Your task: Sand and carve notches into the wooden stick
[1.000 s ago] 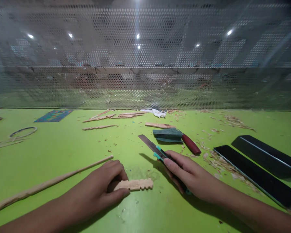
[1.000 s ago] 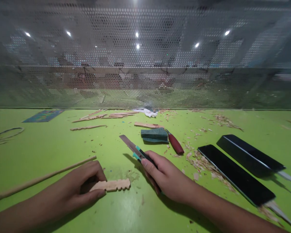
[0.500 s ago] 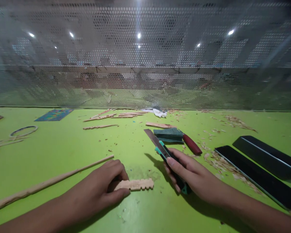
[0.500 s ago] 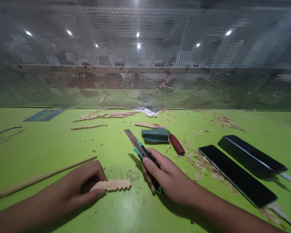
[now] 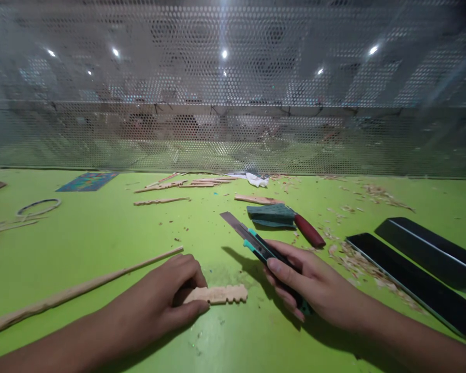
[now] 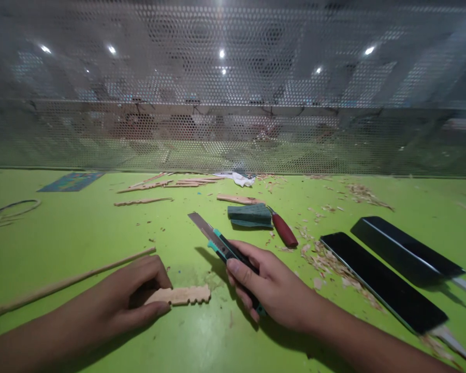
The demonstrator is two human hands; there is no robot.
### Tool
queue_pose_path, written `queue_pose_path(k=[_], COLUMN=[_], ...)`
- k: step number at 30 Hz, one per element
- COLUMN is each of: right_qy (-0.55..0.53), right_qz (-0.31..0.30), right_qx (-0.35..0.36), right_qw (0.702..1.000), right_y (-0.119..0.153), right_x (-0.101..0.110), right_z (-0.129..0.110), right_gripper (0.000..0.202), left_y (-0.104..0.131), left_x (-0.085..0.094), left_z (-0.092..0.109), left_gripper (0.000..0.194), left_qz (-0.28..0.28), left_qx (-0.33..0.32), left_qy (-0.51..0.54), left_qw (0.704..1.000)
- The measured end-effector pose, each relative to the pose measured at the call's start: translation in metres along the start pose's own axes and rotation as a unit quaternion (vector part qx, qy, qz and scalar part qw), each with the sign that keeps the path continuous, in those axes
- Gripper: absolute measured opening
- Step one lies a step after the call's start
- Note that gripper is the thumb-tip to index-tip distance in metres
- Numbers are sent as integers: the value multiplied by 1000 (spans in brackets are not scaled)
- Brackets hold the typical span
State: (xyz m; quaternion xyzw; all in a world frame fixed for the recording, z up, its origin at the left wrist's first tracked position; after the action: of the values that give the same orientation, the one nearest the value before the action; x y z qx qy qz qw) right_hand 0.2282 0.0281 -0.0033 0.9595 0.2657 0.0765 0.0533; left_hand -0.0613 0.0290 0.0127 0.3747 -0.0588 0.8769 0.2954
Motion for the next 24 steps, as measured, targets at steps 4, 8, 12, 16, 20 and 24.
queue_pose_path(k=[4,8,12,16,20,24], right_qy=[-4,-1,23,71,75,49], right_qz=[8,29,33,34,32,22], right_qx=[-11,-30,-41,-45,-38,-27], right_qw=[1000,999,998,996,996,998], right_y=[1,3,4,4,3,2], right_x=[-2,-6,-8,-6,-6,-4], right_z=[-6,-8,-10,-11,-8,-1], right_gripper=[68,68,51,45,47,42], left_y=[1,1,0,0,0,1], left_x=[0,0,1,1,1,1], left_z=[1,3,3,3,3,2], left_gripper=[9,9,8,10,9,9], left_qz=[-1,2,-7,-7,-4,-5], left_qx=[2,5,3,-1,-1,6], left_qy=[3,3,6,3,0,0], left_qw=[1000,1000,1000,1000,1000,1000])
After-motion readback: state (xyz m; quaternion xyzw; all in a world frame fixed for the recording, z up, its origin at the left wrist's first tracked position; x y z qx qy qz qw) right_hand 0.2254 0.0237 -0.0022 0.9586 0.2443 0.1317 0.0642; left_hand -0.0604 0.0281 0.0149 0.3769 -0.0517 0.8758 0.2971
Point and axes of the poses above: each hand's wrist, its own y-axis away from the middle knuckle, its own x-axis out of the back of the hand, z = x × y, the point moved 1 cm from there along -y, towards the middle knuckle, and after that the axes turned 9 degrees about y, right-handed, at the moved point
